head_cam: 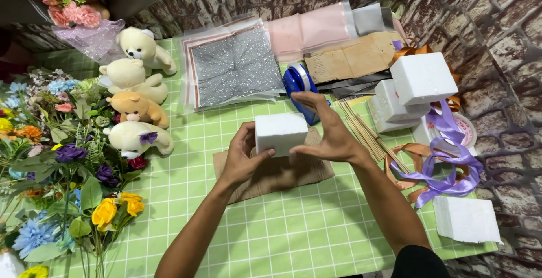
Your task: The person wraps a white rectangular block with a piece of brown paper. They fold the paper around the block and secure it using clear adhesive tape from a blue dispenser. The person smooths the tape and adjusts the paper to ensure the block is fully covered.
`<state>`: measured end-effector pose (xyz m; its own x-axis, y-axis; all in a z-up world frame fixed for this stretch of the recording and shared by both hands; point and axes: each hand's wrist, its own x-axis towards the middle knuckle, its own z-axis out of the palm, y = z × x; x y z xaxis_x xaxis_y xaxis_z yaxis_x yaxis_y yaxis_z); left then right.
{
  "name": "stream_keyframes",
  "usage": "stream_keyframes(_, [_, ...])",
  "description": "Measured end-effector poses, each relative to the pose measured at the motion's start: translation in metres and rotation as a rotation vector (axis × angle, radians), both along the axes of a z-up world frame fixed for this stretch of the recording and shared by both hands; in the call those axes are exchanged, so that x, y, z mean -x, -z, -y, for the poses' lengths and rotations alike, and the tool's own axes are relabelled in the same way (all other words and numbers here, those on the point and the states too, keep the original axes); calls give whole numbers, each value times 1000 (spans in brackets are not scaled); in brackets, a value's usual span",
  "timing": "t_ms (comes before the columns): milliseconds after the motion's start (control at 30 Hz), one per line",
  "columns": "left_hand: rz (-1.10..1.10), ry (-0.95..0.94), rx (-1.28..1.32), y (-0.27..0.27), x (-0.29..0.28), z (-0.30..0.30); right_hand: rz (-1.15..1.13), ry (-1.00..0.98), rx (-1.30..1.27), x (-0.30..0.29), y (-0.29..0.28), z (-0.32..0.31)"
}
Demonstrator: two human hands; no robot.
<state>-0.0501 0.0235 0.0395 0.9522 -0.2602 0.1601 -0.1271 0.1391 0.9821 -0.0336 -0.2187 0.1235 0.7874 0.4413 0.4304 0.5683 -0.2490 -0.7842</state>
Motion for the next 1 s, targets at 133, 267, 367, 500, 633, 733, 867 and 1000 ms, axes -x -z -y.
stream_keyframes(133, [124,-3,-74,-6,3,2,-32,-11,57,0,-1,6])
stream_keyframes(267, [181,16,-127,-13,4,5,6,-49,105,1,3,4])
stream_keyframes(367, [234,23,-329,-21,2,-3,52,-21,175,2,3,9])
stream_keyframes(500, [153,161,-998,-46,4,-7,271,115,382,3,-3,16])
stream_keyframes(633, [228,315,-1283,-41,21,3,368,178,460,5,-6,21])
stream_keyframes(733, [333,318,-1380,-34,25,7,353,179,424,4,-4,25])
stream_keyframes(867, [347,289,-1396,-35,29,5,357,208,385,4,-3,27])
stream_keyframes(1000, [310,235,-1390,-40,27,-5,398,298,286,4,-7,32])
